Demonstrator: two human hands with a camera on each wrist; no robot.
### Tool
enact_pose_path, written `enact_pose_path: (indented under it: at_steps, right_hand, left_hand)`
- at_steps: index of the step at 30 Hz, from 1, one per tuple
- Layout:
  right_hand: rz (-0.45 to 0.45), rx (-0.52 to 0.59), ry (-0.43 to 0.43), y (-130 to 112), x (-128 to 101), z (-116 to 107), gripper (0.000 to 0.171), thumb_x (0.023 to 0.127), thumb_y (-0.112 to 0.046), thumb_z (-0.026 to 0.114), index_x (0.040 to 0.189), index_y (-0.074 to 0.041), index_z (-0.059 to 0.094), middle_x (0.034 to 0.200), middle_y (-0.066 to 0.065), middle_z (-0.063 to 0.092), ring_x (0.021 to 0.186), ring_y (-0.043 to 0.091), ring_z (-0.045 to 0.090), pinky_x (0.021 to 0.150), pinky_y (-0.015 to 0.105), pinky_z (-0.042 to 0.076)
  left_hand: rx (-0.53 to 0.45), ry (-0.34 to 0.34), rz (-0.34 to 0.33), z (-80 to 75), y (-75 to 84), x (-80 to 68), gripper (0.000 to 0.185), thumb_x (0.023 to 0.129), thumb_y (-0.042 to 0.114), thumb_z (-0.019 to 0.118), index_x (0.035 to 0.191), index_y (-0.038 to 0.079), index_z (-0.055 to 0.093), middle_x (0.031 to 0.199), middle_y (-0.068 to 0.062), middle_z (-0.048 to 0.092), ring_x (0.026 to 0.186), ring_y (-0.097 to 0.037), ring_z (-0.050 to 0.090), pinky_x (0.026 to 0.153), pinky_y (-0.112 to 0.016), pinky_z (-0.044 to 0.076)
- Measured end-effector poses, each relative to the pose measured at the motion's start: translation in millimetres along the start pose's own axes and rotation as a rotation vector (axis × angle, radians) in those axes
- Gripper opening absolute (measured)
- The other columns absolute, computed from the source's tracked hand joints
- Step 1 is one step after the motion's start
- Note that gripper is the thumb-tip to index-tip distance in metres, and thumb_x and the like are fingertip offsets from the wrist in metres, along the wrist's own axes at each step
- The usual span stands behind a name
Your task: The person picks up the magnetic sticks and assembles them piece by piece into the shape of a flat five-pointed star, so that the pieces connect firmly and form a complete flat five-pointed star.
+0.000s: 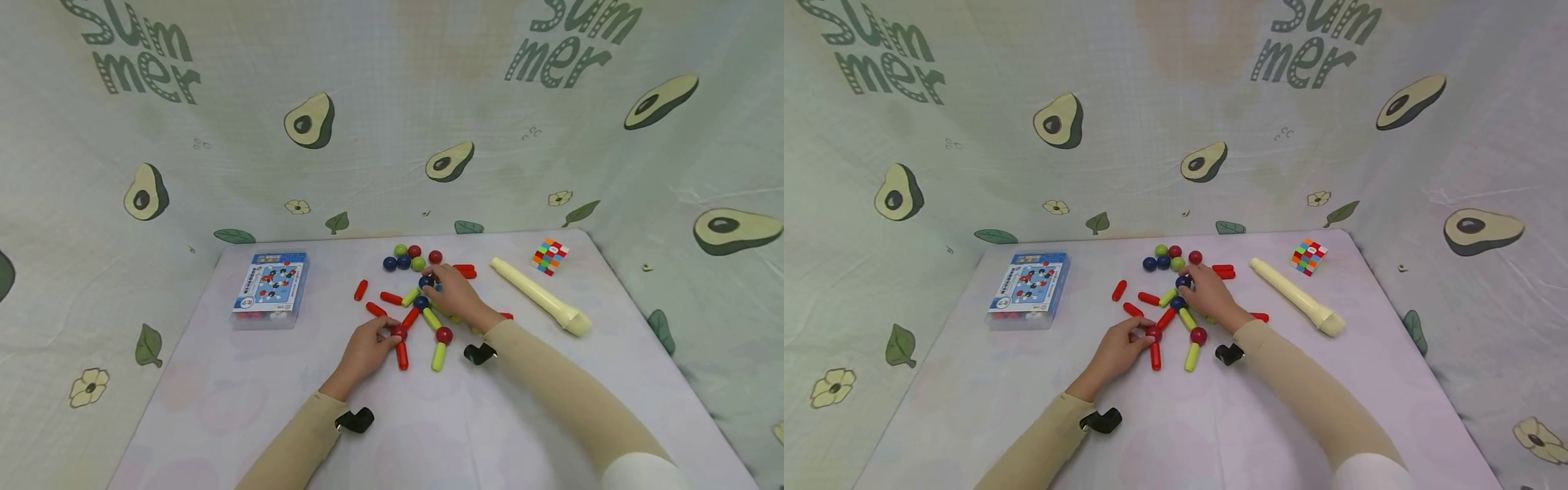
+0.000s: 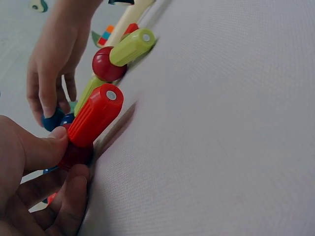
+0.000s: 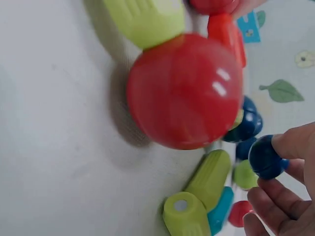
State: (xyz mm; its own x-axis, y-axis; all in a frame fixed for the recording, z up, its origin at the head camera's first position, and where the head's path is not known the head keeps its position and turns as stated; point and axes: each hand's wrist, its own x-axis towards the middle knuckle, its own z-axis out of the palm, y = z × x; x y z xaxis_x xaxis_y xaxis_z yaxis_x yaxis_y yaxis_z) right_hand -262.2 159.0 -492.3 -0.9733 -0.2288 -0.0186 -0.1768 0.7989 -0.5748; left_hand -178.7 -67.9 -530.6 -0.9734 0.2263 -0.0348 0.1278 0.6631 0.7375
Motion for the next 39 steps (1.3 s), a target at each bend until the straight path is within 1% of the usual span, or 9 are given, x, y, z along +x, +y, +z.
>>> enact_pose_path:
  at_steps: [4, 7, 12, 19, 21, 23, 28, 34, 39]
  right_hand:
    - [-0.022, 0.031, 0.013, -3.4, -15.1, -4.5, 0.040, 0.098, -0.027, 0.070, 0.135, -0.014, 0.060, 0.120, 0.008, 0.061, 0.106, 0.026, 0.056, 0.095, 0.042, 0.053]
    - [-0.055, 0.047, 0.007, -6.6, -28.3, -4.5, 0.039, 0.097, -0.025, 0.071, 0.132, -0.013, 0.061, 0.114, 0.005, 0.061, 0.104, 0.025, 0.058, 0.093, 0.041, 0.053]
    - [-0.143, 0.051, -0.001, -13.4, -51.7, 1.9, 0.036, 0.094, -0.022, 0.074, 0.126, -0.011, 0.064, 0.112, 0.003, 0.063, 0.104, 0.022, 0.060, 0.092, 0.038, 0.053]
    - [-0.208, 0.025, -0.033, -19.8, -85.4, 13.2, 0.034, 0.091, -0.023, 0.079, 0.120, -0.015, 0.066, 0.103, -0.006, 0.062, 0.093, 0.016, 0.057, 0.079, 0.028, 0.053]
    - [-0.230, 0.018, -0.034, -21.6, -93.6, 15.2, 0.033, 0.090, -0.022, 0.080, 0.119, -0.015, 0.066, 0.102, -0.007, 0.061, 0.091, 0.014, 0.056, 0.078, 0.028, 0.052]
    - [-0.254, 0.006, -0.036, -22.2, -100.6, 17.6, 0.033, 0.089, -0.023, 0.080, 0.118, -0.016, 0.066, 0.103, -0.007, 0.061, 0.091, 0.013, 0.055, 0.079, 0.029, 0.052]
    - [-0.290, 0.011, -0.061, -21.7, -112.9, 26.3, 0.033, 0.088, -0.025, 0.080, 0.117, -0.018, 0.067, 0.108, -0.008, 0.065, 0.100, 0.012, 0.057, 0.091, 0.037, 0.052]
    - [-0.347, 0.009, -0.108, -20.9, -122.5, 37.6, 0.031, 0.088, -0.028, 0.081, 0.116, -0.020, 0.068, 0.107, -0.011, 0.066, 0.100, 0.007, 0.058, 0.092, 0.035, 0.052]
    - [-0.359, -0.020, -0.146, -23.7, -127.6, 43.4, 0.032, 0.089, -0.031, 0.079, 0.117, -0.021, 0.068, 0.109, -0.011, 0.066, 0.103, 0.007, 0.058, 0.095, 0.037, 0.051]
  left_hand:
    - [0.003, 0.001, -0.001, -0.8, 0.6, 0.0, 0.030, 0.093, 0.023, 0.076, 0.122, 0.022, 0.070, 0.114, 0.004, 0.066, 0.079, -0.012, 0.056, 0.069, -0.024, 0.051]
    - [-0.003, -0.002, 0.003, -1.4, 1.0, 0.2, 0.030, 0.093, 0.023, 0.076, 0.122, 0.022, 0.070, 0.114, 0.004, 0.067, 0.079, -0.013, 0.056, 0.069, -0.024, 0.051]
    - [-0.030, -0.011, -0.006, -2.4, 1.2, 0.7, 0.029, 0.093, 0.023, 0.076, 0.122, 0.021, 0.070, 0.115, 0.005, 0.067, 0.079, -0.014, 0.055, 0.069, -0.026, 0.050]
    - [-0.052, -0.024, -0.023, -3.6, 1.6, 1.2, 0.030, 0.093, 0.023, 0.076, 0.122, 0.021, 0.070, 0.114, 0.004, 0.067, 0.080, -0.014, 0.056, 0.070, -0.026, 0.051]
    - [-0.052, -0.026, -0.025, -3.7, 1.3, 1.6, 0.030, 0.093, 0.023, 0.076, 0.122, 0.021, 0.070, 0.113, 0.005, 0.067, 0.081, -0.015, 0.056, 0.071, -0.027, 0.051]
    - [-0.055, -0.028, -0.025, -3.8, 0.4, 1.9, 0.029, 0.093, 0.023, 0.076, 0.122, 0.021, 0.070, 0.113, 0.005, 0.067, 0.080, -0.015, 0.056, 0.070, -0.027, 0.051]
    - [-0.055, -0.033, -0.022, -4.1, -1.4, 2.2, 0.029, 0.093, 0.024, 0.076, 0.121, 0.022, 0.070, 0.113, 0.005, 0.066, 0.079, -0.015, 0.056, 0.070, -0.027, 0.051]
    - [-0.056, -0.032, -0.011, -4.2, -1.9, 3.2, 0.028, 0.093, 0.023, 0.076, 0.121, 0.021, 0.070, 0.112, 0.005, 0.067, 0.079, -0.014, 0.056, 0.070, -0.027, 0.051]
    - [-0.050, -0.036, -0.005, -4.6, -1.2, 3.4, 0.028, 0.093, 0.023, 0.077, 0.120, 0.020, 0.070, 0.111, 0.004, 0.068, 0.080, -0.014, 0.056, 0.070, -0.027, 0.050]
